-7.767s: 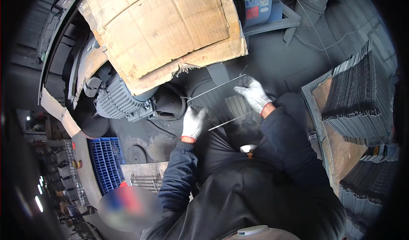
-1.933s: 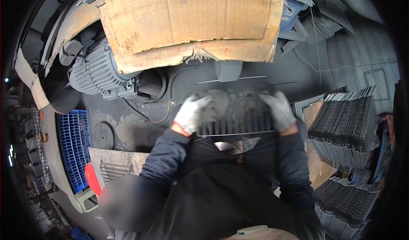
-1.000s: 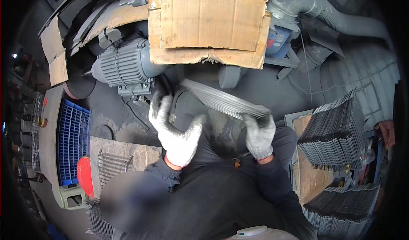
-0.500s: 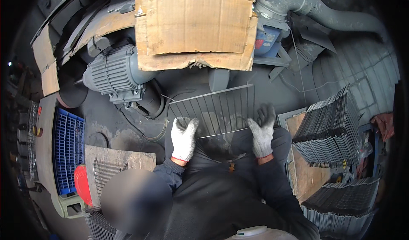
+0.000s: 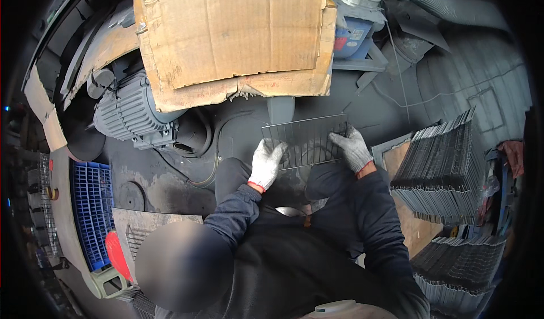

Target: The recorder is picking up metal wire grates one by one, inspecting them, and stacking them into a larger pile.

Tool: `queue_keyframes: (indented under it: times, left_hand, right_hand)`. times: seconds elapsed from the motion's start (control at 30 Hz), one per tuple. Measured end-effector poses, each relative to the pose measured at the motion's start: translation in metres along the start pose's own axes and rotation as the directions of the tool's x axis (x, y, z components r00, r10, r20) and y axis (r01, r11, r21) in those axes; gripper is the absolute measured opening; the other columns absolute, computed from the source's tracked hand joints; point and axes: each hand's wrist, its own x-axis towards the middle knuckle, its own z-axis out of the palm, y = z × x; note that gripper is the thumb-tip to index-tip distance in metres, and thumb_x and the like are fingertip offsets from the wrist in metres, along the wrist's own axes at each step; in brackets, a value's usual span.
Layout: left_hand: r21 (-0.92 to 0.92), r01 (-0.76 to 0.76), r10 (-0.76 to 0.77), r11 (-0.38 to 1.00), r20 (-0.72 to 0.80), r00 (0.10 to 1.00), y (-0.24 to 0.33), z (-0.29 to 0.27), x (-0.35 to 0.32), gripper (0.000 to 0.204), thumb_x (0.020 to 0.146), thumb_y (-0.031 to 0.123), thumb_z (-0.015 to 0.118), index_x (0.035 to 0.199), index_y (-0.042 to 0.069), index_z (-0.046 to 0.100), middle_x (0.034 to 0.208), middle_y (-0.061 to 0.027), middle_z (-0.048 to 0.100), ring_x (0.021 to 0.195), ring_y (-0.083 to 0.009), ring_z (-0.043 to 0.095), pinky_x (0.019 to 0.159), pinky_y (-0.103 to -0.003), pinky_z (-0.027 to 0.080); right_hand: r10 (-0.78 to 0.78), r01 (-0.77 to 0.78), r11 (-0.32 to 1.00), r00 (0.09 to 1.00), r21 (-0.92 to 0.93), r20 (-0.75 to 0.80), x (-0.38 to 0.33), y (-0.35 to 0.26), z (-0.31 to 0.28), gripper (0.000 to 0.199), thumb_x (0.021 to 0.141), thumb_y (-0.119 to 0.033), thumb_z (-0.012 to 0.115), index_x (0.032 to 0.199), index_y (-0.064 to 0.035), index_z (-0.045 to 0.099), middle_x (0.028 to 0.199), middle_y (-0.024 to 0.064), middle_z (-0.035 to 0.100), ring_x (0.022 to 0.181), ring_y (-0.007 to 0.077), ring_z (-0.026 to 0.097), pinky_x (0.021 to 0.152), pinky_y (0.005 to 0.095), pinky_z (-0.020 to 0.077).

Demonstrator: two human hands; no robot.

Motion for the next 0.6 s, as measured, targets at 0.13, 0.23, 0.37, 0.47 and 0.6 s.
queue_keyframes:
  times: [0.13,0.23,0.37,0.47,0.6]
  left_hand:
    - [-0.078,-0.014,0.003,0.997,-0.137,0.991,-0.018,-0.043,-0.015,0.02,0.102,0.014,0.076,0.113,0.003,0.064,0.093,-0.0051,0.073,0.082,-0.0132,0.067,0.078,-0.03,0.055]
    - [-0.151,0.113,-0.136,0.982,-0.147,0.98,0.001,-0.071,-0.025,0.015,0.104,0.011,0.073,0.112,0.004,0.062,0.094,-0.0053,0.071,0.081,-0.012,0.067,0.072,-0.029,0.058]
    - [-0.18,0.187,-0.203,0.966,-0.073,0.976,0.001,-0.057,-0.012,0.023,0.103,0.013,0.074,0.12,0.001,0.063,0.102,-0.0063,0.071,0.08,-0.0126,0.067,0.07,-0.03,0.059]
    - [0.144,0.067,-0.065,0.987,-0.017,0.998,0.007,-0.014,-0.006,0.031,0.101,0.018,0.077,0.122,0.0,0.063,0.103,-0.0073,0.071,0.084,-0.0104,0.064,0.071,-0.027,0.055]
    - [-0.041,0.329,-0.329,0.943,-0.002,0.944,0.05,-0.011,-0.02,0.036,0.101,0.026,0.079,0.122,0.001,0.063,0.092,0.0002,0.068,0.069,-0.0078,0.059,0.059,-0.025,0.047]
  right_hand:
    - [-0.082,0.098,0.991,0.984,-0.095,0.157,0.017,0.02,0.047,0.023,0.098,0.002,0.073,0.121,-0.0019,0.068,0.109,0.0039,0.073,0.097,0.0142,0.069,0.089,0.0306,0.0576]
    - [-0.056,0.07,0.994,0.987,-0.089,0.15,0.024,0.051,0.081,0.024,0.099,-0.001,0.073,0.123,-0.0032,0.069,0.114,0.0021,0.073,0.102,0.0123,0.066,0.091,0.0311,0.0551]
    - [-0.054,0.07,0.989,0.991,-0.132,0.122,0.017,0.043,0.056,0.022,0.099,-0.003,0.073,0.121,-0.0027,0.072,0.115,0.0031,0.075,0.103,0.0129,0.067,0.092,0.0308,0.0553]
    - [0.069,-0.072,0.992,0.997,-0.102,-0.036,-0.018,-0.018,0.021,0.02,0.103,-0.011,0.07,0.12,0.0,0.072,0.106,0.0057,0.078,0.088,0.0136,0.072,0.078,0.0288,0.0585]
    - [0.211,-0.209,0.977,0.975,0.028,-0.07,-0.026,-0.022,0.01,0.025,0.102,-0.015,0.071,0.121,0.0003,0.07,0.109,0.0084,0.078,0.089,0.017,0.075,0.072,0.0322,0.0604]
